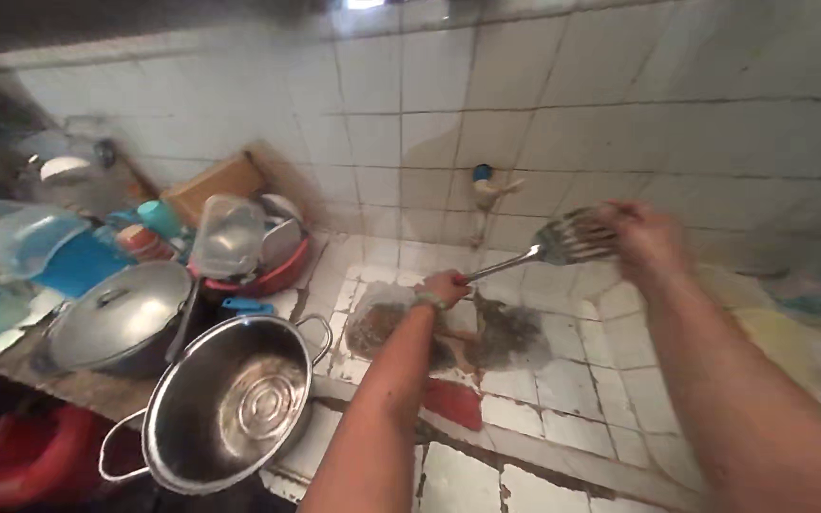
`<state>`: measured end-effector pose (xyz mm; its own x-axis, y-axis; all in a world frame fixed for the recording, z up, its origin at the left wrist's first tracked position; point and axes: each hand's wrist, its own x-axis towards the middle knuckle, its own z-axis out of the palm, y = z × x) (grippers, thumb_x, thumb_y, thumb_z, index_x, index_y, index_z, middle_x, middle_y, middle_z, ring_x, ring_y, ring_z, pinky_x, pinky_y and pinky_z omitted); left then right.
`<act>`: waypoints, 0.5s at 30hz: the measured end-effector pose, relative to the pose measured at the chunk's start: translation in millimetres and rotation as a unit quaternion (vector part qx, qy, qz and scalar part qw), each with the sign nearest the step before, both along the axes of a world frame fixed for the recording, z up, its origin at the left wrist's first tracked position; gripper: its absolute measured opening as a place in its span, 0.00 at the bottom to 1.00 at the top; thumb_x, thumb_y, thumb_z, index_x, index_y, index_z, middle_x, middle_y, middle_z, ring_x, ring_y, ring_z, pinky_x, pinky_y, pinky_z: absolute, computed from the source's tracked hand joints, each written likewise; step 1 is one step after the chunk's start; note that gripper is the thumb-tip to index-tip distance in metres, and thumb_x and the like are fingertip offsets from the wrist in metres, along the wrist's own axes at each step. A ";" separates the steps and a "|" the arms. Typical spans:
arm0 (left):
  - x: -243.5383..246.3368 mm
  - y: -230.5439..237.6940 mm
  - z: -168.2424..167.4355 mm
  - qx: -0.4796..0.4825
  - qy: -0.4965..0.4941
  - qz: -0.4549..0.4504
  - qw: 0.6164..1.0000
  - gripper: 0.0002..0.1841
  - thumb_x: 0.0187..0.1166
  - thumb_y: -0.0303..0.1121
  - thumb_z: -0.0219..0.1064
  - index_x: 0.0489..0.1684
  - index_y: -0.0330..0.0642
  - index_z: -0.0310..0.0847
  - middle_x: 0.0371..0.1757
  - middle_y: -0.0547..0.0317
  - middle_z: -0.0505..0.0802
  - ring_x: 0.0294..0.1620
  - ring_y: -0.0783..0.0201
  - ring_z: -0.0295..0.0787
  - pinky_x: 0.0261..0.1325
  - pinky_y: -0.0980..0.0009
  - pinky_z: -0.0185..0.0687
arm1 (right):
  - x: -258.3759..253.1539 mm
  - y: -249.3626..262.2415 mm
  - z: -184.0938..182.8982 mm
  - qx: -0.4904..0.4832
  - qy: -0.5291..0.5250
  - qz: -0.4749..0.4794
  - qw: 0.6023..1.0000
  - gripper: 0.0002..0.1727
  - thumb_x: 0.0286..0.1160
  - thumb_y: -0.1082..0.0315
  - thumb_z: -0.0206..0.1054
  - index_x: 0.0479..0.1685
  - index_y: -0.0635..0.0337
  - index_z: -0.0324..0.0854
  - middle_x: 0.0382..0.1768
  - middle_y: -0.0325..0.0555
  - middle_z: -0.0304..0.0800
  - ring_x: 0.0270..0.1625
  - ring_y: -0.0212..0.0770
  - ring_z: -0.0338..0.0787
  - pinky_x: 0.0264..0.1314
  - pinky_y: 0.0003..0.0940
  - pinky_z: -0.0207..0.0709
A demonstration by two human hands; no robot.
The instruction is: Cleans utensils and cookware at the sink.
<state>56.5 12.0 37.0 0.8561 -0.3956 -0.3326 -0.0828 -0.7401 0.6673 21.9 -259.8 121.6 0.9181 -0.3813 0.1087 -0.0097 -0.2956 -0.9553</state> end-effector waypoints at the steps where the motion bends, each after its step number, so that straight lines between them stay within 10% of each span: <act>1: 4.6 -7.7 6.4 0.007 -0.002 0.003 1.000 0.25 0.82 0.45 0.68 0.75 0.44 0.79 0.71 0.41 0.86 0.76 0.41 0.79 0.76 0.32 0.65 | -6.5 -9.8 6.3 -0.001 -0.014 -0.024 1.000 0.19 0.88 0.61 0.63 0.71 0.59 0.77 0.54 0.46 0.87 0.43 0.32 0.89 0.49 0.34 0.87; 6: 14.7 -35.7 23.8 0.006 -0.029 -0.017 0.999 0.24 0.80 0.39 0.71 0.71 0.35 0.80 0.68 0.34 0.87 0.73 0.38 0.81 0.75 0.37 0.72 | -30.1 -51.4 18.2 -0.025 -0.033 -0.081 0.996 0.21 0.89 0.62 0.59 0.74 0.62 0.71 0.52 0.41 0.83 0.41 0.23 0.85 0.47 0.25 0.84; 10: -11.2 -25.4 13.4 0.022 -0.012 -0.070 0.997 0.24 0.81 0.39 0.70 0.72 0.38 0.79 0.68 0.37 0.87 0.72 0.40 0.81 0.73 0.35 0.70 | -32.2 -58.1 15.7 -0.231 0.129 -0.072 0.962 0.26 0.89 0.63 0.60 0.79 0.71 0.70 0.71 0.77 0.78 0.71 0.69 0.81 0.72 0.69 0.71; 15: -71.4 8.7 24.4 0.107 -0.099 -0.029 0.989 0.21 0.78 0.40 0.72 0.68 0.45 0.85 0.67 0.44 0.89 0.75 0.38 0.79 0.76 0.28 0.60 | 2.5 14.9 30.8 -0.288 0.036 0.056 0.955 0.33 0.88 0.55 0.63 0.87 0.65 0.63 0.81 0.77 0.66 0.81 0.77 0.70 0.77 0.75 0.64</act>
